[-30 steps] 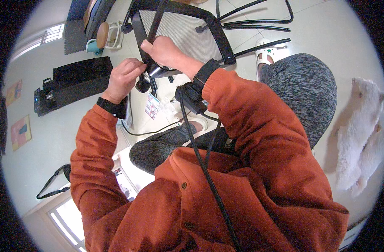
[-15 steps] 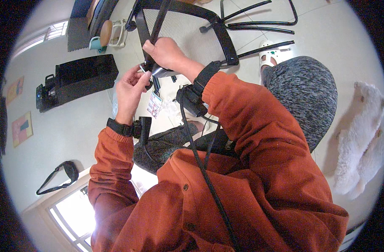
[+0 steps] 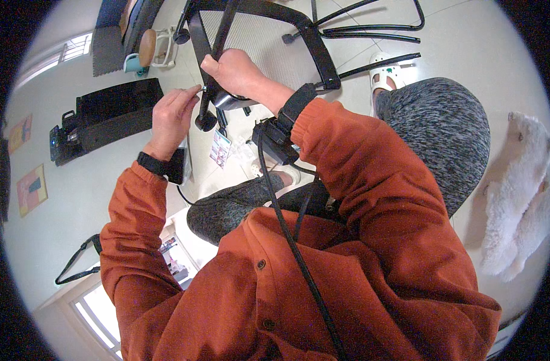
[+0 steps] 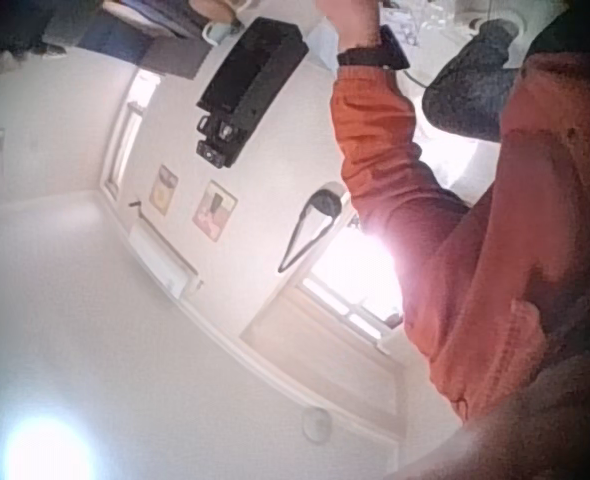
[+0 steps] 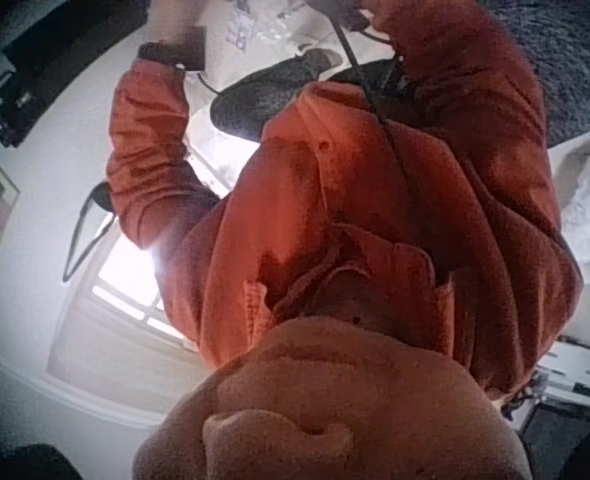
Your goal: The person assembles a black mesh office chair by attaching the backrest frame to the seat using a screwdriver. They insert screws and tighten them while holding the frame steady, working on the floor with parts and tools nearby.
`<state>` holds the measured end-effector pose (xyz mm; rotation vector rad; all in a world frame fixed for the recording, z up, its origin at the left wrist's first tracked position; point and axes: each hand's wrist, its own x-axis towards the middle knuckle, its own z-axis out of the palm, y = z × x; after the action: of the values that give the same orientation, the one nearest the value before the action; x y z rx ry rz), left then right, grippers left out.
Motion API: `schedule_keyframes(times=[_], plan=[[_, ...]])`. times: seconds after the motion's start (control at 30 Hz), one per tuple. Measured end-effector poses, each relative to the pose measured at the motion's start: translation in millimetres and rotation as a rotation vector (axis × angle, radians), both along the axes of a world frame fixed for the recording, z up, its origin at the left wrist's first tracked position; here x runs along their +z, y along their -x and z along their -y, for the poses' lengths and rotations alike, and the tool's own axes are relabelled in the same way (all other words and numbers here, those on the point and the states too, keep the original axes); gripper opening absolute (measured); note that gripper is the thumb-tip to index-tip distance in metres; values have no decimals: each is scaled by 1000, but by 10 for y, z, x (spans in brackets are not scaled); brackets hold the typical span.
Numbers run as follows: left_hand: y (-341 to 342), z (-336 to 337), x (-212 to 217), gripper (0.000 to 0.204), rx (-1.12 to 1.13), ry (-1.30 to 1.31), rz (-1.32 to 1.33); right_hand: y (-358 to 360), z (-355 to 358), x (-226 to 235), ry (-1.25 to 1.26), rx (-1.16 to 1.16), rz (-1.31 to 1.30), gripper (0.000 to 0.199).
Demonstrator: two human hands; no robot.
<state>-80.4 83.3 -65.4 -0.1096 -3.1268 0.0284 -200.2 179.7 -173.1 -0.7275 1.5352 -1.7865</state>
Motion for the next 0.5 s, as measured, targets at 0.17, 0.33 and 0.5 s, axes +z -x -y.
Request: schedule_keyframes(times=[0.17, 0.33, 0.5], plan=[[176, 240, 90, 30, -320, 131, 95, -16, 21, -36, -19, -25, 11, 55], [195, 317, 59, 32, -342, 122, 46, -31, 53, -49, -89, -44, -48, 59], [-19, 164, -38, 28, 13, -14, -24, -77, 28, -16, -59, -23, -9, 62]])
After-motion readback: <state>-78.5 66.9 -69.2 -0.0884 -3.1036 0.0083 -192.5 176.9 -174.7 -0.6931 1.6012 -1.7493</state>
